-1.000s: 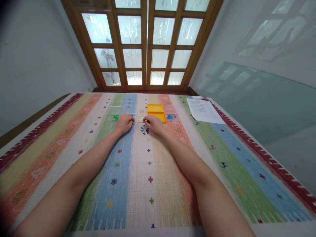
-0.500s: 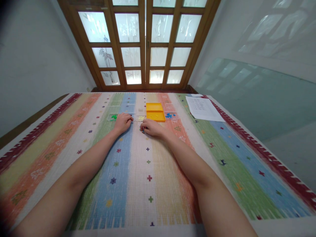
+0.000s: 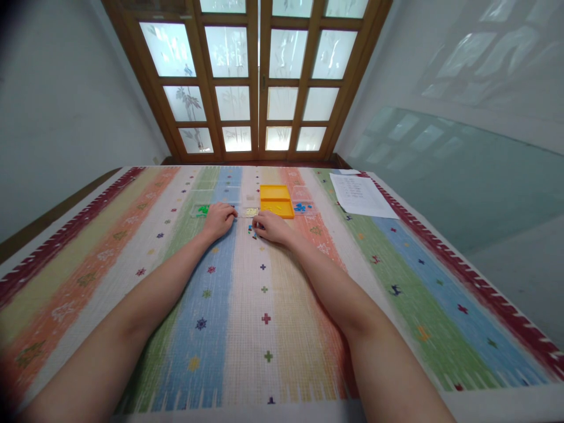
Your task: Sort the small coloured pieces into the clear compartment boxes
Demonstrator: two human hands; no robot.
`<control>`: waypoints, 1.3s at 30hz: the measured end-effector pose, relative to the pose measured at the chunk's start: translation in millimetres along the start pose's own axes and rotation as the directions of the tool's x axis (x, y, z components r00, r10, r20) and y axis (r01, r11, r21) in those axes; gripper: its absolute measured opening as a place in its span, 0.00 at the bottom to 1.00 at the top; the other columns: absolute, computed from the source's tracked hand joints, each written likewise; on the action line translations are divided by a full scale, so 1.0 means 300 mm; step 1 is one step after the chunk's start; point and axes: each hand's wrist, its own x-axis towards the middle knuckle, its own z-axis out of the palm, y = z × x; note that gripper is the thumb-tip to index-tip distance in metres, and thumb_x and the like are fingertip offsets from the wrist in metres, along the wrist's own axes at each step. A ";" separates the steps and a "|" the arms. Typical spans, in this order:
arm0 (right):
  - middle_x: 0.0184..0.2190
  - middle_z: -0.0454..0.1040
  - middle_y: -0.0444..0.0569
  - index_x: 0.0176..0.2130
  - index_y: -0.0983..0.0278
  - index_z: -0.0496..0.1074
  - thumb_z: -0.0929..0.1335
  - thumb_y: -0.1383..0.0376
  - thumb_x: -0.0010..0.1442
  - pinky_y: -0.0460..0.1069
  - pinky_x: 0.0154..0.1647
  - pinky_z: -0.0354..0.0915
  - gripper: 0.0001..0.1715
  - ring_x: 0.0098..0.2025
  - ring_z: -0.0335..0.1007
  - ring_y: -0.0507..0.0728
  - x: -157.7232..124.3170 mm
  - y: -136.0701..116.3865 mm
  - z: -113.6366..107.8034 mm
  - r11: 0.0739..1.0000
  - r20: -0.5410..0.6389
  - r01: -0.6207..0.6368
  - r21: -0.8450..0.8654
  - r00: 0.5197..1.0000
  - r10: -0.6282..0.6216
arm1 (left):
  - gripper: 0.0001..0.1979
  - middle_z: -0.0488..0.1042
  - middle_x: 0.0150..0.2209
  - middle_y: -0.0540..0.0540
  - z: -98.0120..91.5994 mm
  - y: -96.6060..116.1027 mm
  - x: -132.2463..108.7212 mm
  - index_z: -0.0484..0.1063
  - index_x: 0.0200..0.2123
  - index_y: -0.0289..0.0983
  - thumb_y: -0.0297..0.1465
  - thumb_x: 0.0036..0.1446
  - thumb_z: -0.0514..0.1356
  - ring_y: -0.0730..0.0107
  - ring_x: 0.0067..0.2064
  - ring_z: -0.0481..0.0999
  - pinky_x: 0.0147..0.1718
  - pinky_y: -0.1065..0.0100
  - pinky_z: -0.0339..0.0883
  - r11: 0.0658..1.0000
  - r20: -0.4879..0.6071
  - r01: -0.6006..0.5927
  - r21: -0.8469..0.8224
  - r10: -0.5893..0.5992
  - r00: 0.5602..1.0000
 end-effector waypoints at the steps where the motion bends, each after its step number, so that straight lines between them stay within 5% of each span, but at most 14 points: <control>1: 0.41 0.74 0.50 0.42 0.62 0.77 0.70 0.68 0.65 0.50 0.48 0.62 0.05 0.45 0.68 0.58 0.000 0.000 -0.001 1.000 -0.008 0.002 -0.005 1.000 -0.003 | 0.12 0.80 0.42 0.42 0.000 0.000 0.000 0.79 0.35 0.42 0.27 0.63 0.56 0.51 0.49 0.73 0.50 0.51 0.60 1.000 0.001 -0.001 -0.001 0.001 1.000; 23: 0.43 0.76 0.52 0.41 0.62 0.78 0.68 0.67 0.68 0.51 0.48 0.61 0.07 0.46 0.69 0.59 0.008 0.019 0.028 0.993 -0.113 -0.044 -0.107 0.993 0.032 | 0.11 0.80 0.40 0.43 0.011 -0.009 0.000 0.79 0.34 0.41 0.27 0.63 0.56 0.53 0.48 0.73 0.48 0.52 0.59 0.999 -0.016 -0.036 0.011 0.036 0.999; 34: 0.32 0.75 0.44 0.39 0.61 0.72 0.67 0.63 0.63 0.49 0.37 0.63 0.06 0.33 0.69 0.55 0.041 0.019 0.049 0.897 -0.358 -0.165 0.410 0.875 0.325 | 0.11 0.80 0.40 0.43 -0.008 0.005 0.002 0.79 0.35 0.41 0.26 0.63 0.57 0.54 0.47 0.75 0.50 0.52 0.60 0.999 -0.061 -0.041 -0.023 0.040 0.997; 39: 0.32 0.75 0.45 0.38 0.60 0.73 0.67 0.61 0.61 0.49 0.37 0.66 0.06 0.34 0.70 0.55 0.046 0.038 0.065 0.869 -0.375 -0.169 0.466 0.852 0.367 | 0.11 0.80 0.40 0.43 -0.016 0.012 0.001 0.79 0.34 0.41 0.27 0.64 0.56 0.55 0.47 0.75 0.51 0.52 0.60 0.998 -0.068 -0.048 -0.027 0.046 0.997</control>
